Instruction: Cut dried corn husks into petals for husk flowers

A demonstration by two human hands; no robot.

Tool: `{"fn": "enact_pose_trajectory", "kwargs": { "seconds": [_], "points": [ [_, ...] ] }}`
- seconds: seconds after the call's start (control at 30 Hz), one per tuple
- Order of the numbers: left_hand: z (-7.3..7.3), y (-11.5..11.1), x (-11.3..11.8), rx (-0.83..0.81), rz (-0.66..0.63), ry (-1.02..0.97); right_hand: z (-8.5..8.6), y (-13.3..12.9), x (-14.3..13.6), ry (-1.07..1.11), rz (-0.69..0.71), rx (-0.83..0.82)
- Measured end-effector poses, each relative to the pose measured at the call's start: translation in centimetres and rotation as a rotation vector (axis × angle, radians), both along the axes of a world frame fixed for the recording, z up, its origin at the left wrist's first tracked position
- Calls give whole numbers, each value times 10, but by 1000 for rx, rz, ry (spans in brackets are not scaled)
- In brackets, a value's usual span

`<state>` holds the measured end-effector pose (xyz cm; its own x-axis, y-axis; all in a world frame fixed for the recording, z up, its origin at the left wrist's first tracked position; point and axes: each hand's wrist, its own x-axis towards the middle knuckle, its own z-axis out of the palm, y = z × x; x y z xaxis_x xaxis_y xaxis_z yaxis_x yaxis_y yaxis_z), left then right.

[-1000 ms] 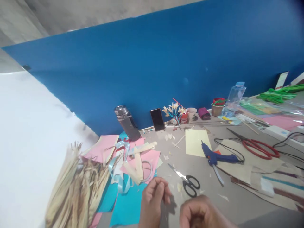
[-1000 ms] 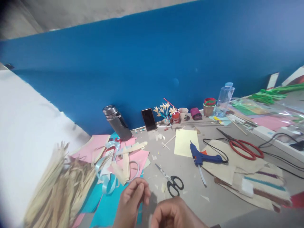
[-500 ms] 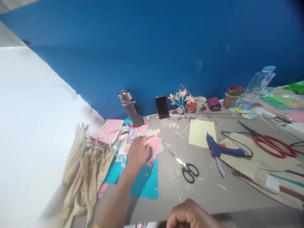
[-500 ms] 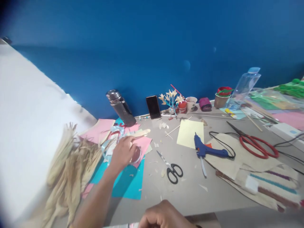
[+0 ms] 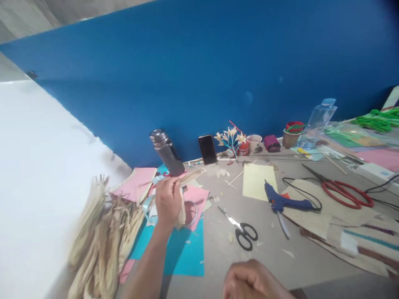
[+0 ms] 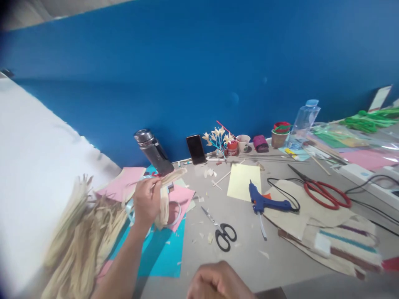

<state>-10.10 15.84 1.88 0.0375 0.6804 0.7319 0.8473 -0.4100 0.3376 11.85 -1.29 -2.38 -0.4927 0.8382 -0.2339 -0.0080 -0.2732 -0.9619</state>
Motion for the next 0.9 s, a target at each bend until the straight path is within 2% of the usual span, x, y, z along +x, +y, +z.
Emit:
{"fn": "enact_pose_trajectory", "kwargs": {
  "seconds": [0.07,0.13,0.23,0.33,0.43,0.5,0.63,0.8,0.9],
  "points": [
    [14,-27,12,-72,-41,-162,8,9,-2,100,-122,26],
    [17,-57,29,-187,-103,-272,17,22,-5,191,-267,96],
    [7,-97,54,-327,-187,-369,24,40,-9,160,-439,195],
    [-8,-123,72,-488,-224,-465,16,46,-10,63,-548,216],
    [-16,-133,83,-621,-244,-559,3,40,-9,71,-557,171],
    [-19,-136,89,-632,-241,-570,-1,35,-7,92,-539,156],
    [-22,-139,101,-565,-248,-610,3,28,-6,68,-621,208],
    [-18,-139,110,-820,-390,-964,8,27,-6,150,-649,175],
    [-17,-138,114,-808,-362,-990,9,29,-7,86,-683,225]
  ]
}}
